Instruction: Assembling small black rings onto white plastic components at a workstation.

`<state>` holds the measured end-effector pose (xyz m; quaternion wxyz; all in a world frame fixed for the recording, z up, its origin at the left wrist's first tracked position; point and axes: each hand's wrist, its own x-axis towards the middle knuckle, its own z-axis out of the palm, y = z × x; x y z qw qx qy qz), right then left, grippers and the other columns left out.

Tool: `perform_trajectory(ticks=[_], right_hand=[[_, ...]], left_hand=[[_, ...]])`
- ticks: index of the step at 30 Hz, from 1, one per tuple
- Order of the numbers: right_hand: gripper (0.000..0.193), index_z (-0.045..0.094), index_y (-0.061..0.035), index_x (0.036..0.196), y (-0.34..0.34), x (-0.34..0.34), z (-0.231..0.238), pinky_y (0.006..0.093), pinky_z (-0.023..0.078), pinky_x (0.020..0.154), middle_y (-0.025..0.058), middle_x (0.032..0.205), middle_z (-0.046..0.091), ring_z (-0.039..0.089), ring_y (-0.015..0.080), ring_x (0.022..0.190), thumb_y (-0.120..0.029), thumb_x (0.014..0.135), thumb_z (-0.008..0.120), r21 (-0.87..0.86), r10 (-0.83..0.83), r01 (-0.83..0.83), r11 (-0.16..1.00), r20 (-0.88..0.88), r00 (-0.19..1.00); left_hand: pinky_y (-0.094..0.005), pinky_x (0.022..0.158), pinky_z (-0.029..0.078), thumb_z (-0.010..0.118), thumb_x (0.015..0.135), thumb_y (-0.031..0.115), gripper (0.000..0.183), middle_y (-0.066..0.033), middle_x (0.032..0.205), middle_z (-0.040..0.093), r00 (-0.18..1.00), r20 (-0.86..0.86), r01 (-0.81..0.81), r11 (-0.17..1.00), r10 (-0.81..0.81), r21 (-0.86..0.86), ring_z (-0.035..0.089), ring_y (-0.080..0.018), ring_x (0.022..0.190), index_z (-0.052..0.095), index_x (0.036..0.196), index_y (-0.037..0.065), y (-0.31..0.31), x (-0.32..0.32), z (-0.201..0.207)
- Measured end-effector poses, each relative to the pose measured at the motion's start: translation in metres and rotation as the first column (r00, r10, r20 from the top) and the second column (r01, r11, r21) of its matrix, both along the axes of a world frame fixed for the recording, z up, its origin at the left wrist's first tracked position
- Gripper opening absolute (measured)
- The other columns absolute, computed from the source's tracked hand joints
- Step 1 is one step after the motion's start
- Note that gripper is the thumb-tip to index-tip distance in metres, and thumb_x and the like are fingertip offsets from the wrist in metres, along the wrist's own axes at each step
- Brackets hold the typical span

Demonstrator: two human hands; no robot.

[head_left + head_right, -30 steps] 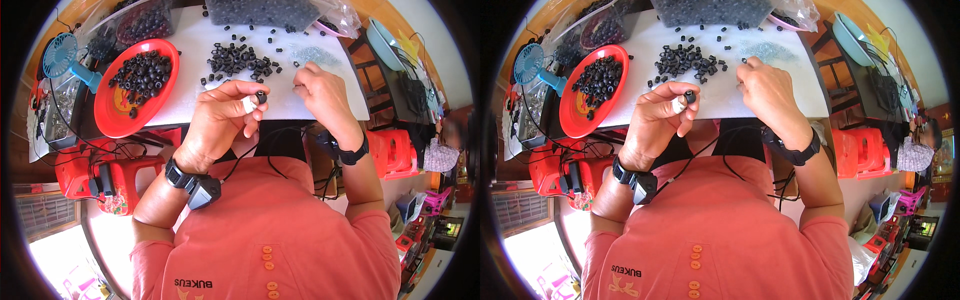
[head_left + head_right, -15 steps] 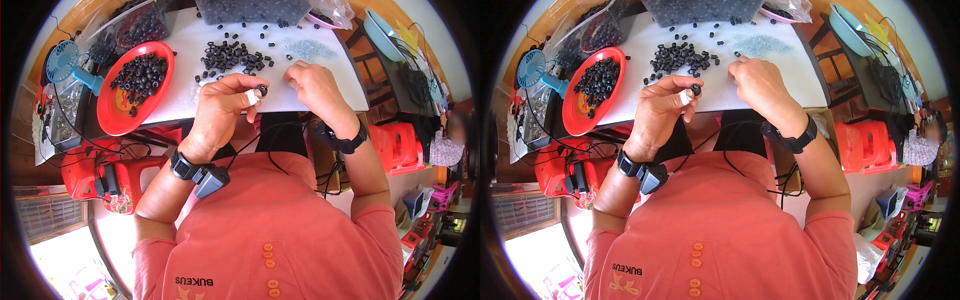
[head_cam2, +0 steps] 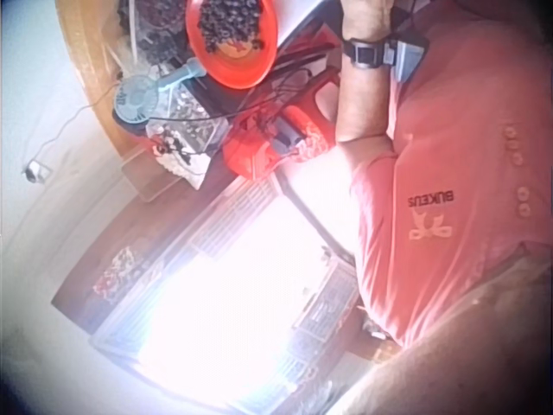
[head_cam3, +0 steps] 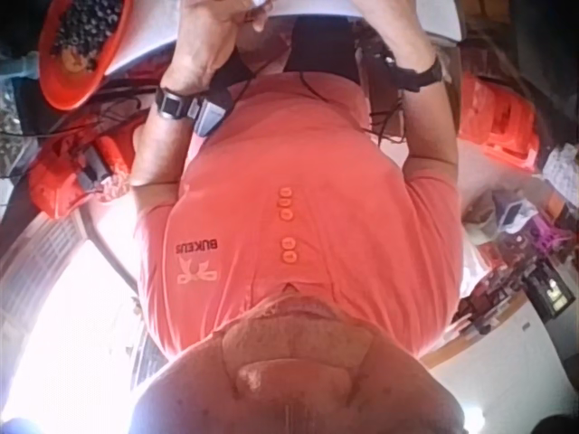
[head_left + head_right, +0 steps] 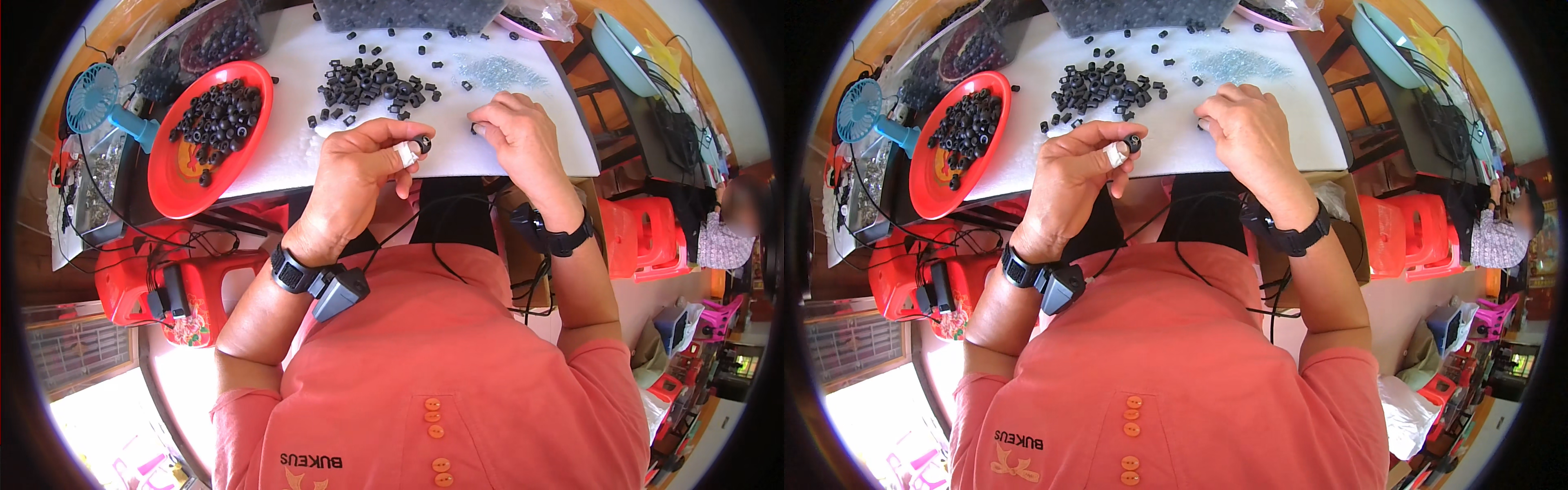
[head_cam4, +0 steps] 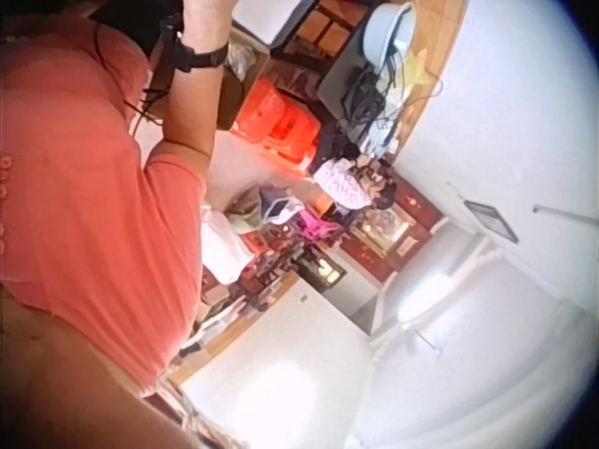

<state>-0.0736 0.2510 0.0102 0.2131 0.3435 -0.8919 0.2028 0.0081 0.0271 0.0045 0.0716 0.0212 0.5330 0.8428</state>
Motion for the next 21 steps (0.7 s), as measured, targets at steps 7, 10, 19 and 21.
perform_trajectory(ticks=[7, 10, 19, 21], right_hand=[[0.011, 0.069, -0.0080, 0.085, -0.001, 0.009, -0.002, 0.0407, 0.041, 0.071, 0.0053, 0.081, 0.061, 0.059, 0.0283, 0.086, -0.003, 0.075, 0.069, -0.017, 0.000, 0.000, 1.000, -0.002, 1.000], [0.013, 0.067, -0.0054, 0.087, -0.006, 0.014, -0.003, 0.0380, 0.044, 0.071, 0.0063, 0.080, 0.061, 0.061, 0.0258, 0.082, 0.000, 0.076, 0.070, -0.102, -0.011, 0.012, 0.995, 0.009, 1.000], [0.011, 0.064, 0.0009, 0.096, -0.046, 0.036, 0.006, 0.0260, 0.052, 0.073, 0.0062, 0.088, 0.066, 0.066, 0.0139, 0.081, 0.007, 0.087, 0.064, -0.680, 0.387, -0.093, 0.727, 0.294, 0.874], [0.011, 0.064, 0.0009, 0.096, -0.050, 0.037, 0.005, 0.0260, 0.053, 0.072, 0.0065, 0.088, 0.067, 0.066, 0.0138, 0.080, 0.007, 0.087, 0.064, -0.660, 0.376, -0.109, 0.743, 0.277, 0.884]], left_hand=[[-0.0231, 0.057, 0.048, 0.059, 0.093, 0.000, 0.021, -0.0104, 0.092, 0.066, 1.000, -0.013, 0.006, 1.000, -0.006, -0.027, 0.058, -0.0122, 0.069, 0.064, 0.112, -0.008, -0.002, -0.002, -0.005], [-0.0225, 0.055, 0.048, 0.060, 0.094, 0.002, 0.021, -0.0103, 0.093, 0.066, 1.000, -0.016, 0.006, 0.998, -0.007, -0.058, 0.061, -0.0124, 0.077, 0.064, 0.113, -0.008, 0.000, -0.001, -0.004], [-0.0222, 0.051, 0.049, 0.060, 0.094, 0.002, 0.019, -0.0103, 0.091, 0.067, 0.999, -0.011, -0.048, 0.992, 0.048, -0.120, 0.062, -0.0127, 0.073, 0.063, 0.110, -0.007, 0.005, -0.001, -0.001], [-0.0221, 0.051, 0.049, 0.060, 0.094, 0.002, 0.018, -0.0104, 0.091, 0.067, 0.998, -0.007, -0.057, 0.991, 0.056, -0.120, 0.062, -0.0127, 0.072, 0.063, 0.109, -0.008, 0.005, -0.001, -0.002]])
